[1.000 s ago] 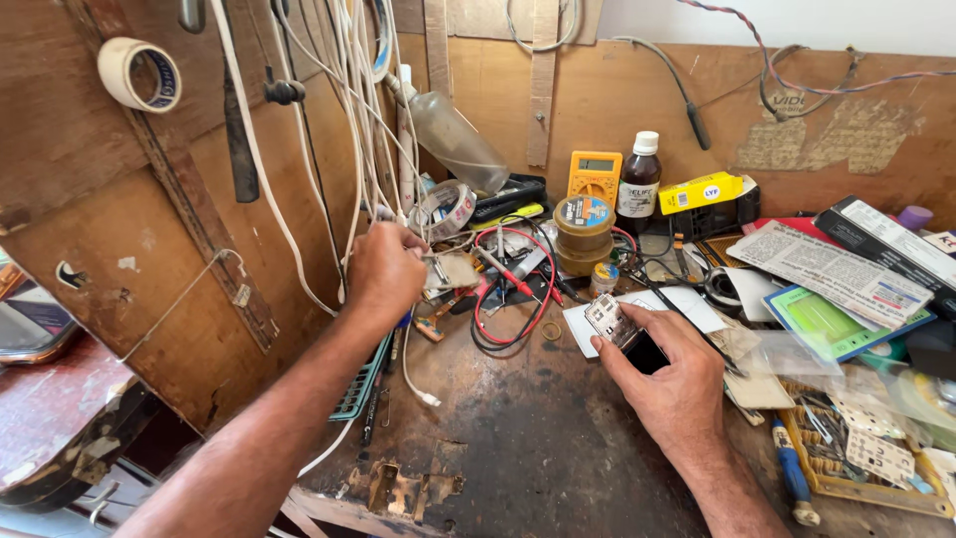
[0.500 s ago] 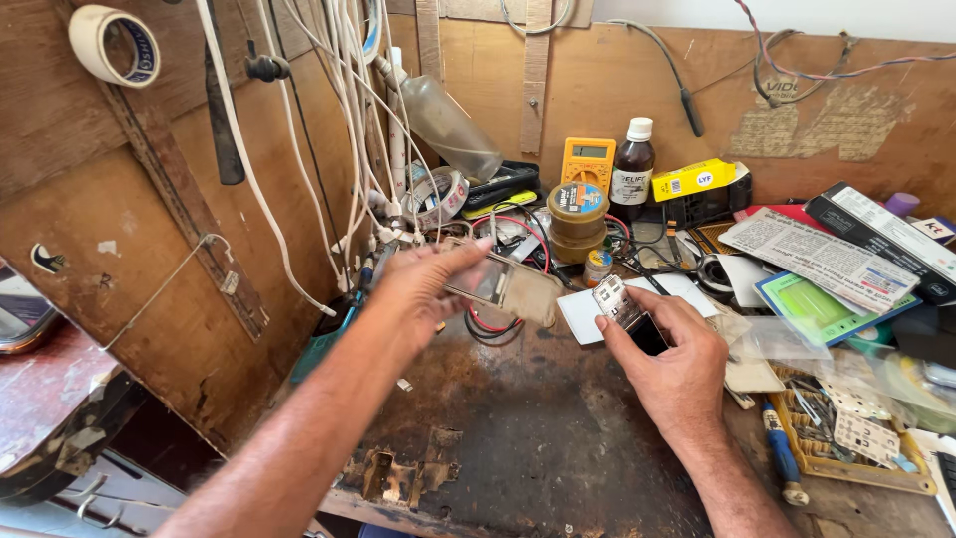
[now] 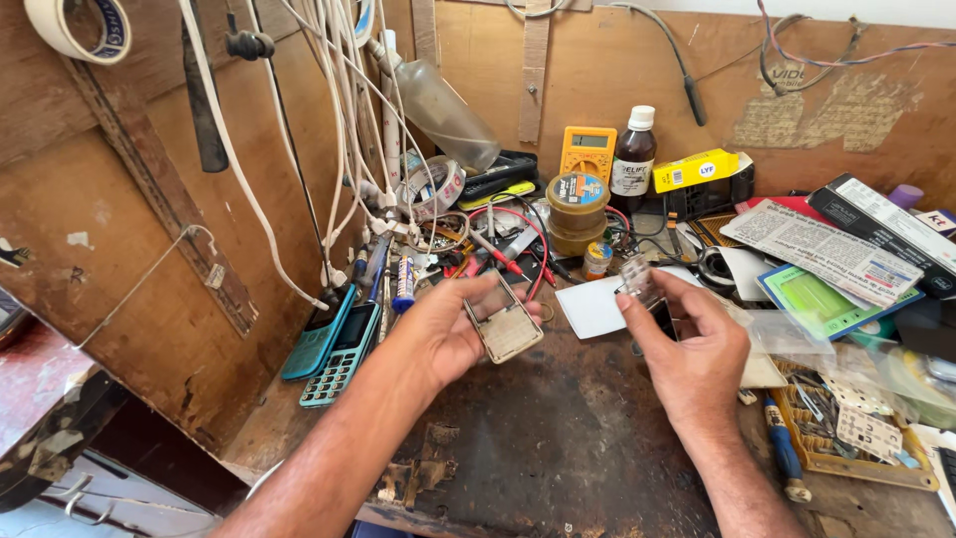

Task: The person assembles a small electronic device by connecting a ribbon cable to a circuit board, attaching a display module, and fitting a back cover. They handle the components by hand and align parts to complete the assembly.

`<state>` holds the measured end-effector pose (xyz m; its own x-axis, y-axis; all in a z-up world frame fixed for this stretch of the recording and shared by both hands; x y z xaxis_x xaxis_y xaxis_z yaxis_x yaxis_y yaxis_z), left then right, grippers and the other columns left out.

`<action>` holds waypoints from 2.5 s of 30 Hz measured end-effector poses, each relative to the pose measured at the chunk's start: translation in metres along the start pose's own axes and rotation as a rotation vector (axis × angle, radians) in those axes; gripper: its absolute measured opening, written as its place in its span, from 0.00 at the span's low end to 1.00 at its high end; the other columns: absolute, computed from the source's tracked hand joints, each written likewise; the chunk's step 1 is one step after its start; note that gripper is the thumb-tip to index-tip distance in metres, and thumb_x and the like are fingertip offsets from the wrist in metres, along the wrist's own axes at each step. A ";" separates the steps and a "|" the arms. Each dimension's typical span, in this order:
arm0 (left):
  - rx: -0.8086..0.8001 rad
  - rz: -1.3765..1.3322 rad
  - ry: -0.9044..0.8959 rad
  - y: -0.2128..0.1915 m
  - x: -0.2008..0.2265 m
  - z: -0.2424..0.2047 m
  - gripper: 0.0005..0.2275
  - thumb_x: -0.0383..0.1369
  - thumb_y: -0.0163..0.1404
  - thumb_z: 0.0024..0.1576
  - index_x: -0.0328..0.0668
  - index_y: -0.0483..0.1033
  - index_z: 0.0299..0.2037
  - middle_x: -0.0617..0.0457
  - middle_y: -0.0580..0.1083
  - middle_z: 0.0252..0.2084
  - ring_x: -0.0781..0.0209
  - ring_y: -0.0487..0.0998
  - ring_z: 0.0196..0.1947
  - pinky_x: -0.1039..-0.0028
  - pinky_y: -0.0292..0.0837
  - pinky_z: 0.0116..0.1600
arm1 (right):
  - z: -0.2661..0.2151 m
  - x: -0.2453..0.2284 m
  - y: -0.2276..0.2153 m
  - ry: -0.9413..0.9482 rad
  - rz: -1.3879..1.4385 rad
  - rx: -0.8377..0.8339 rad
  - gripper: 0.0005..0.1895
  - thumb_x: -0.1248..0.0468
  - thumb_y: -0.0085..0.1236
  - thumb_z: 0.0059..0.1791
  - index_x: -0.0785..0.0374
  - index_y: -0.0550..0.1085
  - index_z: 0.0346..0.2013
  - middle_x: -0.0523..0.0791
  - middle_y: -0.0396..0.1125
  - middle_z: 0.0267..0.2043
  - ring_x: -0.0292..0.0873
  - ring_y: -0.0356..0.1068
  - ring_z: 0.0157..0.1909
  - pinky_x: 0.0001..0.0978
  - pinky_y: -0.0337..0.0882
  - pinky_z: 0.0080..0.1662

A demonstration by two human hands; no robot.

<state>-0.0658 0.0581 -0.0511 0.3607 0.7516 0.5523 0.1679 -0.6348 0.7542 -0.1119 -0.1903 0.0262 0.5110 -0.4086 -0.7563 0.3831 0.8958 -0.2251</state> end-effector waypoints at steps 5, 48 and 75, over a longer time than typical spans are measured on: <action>-0.244 0.072 0.008 0.013 -0.009 -0.015 0.18 0.19 0.45 0.60 0.29 0.66 0.61 0.32 0.75 0.54 0.40 0.82 0.52 0.54 0.82 0.56 | 0.006 0.022 -0.009 0.108 0.243 0.106 0.21 0.68 0.68 0.49 0.73 0.76 0.55 0.46 0.75 0.45 0.32 0.71 0.43 0.23 0.73 0.46; 0.089 1.572 1.159 0.059 0.015 -0.114 0.17 0.24 0.54 0.54 0.33 0.73 0.54 0.39 0.69 0.52 0.39 0.68 0.55 0.52 0.60 0.60 | -0.011 -0.005 0.025 0.046 -0.170 -0.134 0.22 0.60 0.70 0.43 0.64 0.81 0.51 0.42 0.73 0.31 0.34 0.62 0.30 0.26 0.65 0.35; 0.024 1.662 1.204 0.057 -0.017 -0.096 0.20 0.23 0.52 0.55 0.30 0.67 0.59 0.39 0.69 0.56 0.38 0.68 0.56 0.53 0.62 0.58 | -0.010 -0.022 0.031 -0.072 -0.185 -0.151 0.20 0.61 0.72 0.39 0.66 0.81 0.43 0.47 0.77 0.36 0.37 0.77 0.38 0.30 0.74 0.44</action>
<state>-0.1503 0.0263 0.0163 -0.5087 -0.7196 0.4727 0.3989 -0.6835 -0.6113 -0.1186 -0.1522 0.0296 0.4980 -0.5747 -0.6494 0.3587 0.8183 -0.4491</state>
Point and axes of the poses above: each hand's wrist, its own z-axis towards the middle knuckle, its own y-axis out of the palm, x = y × z, the point moved 8 cm from there along z, towards the middle knuckle
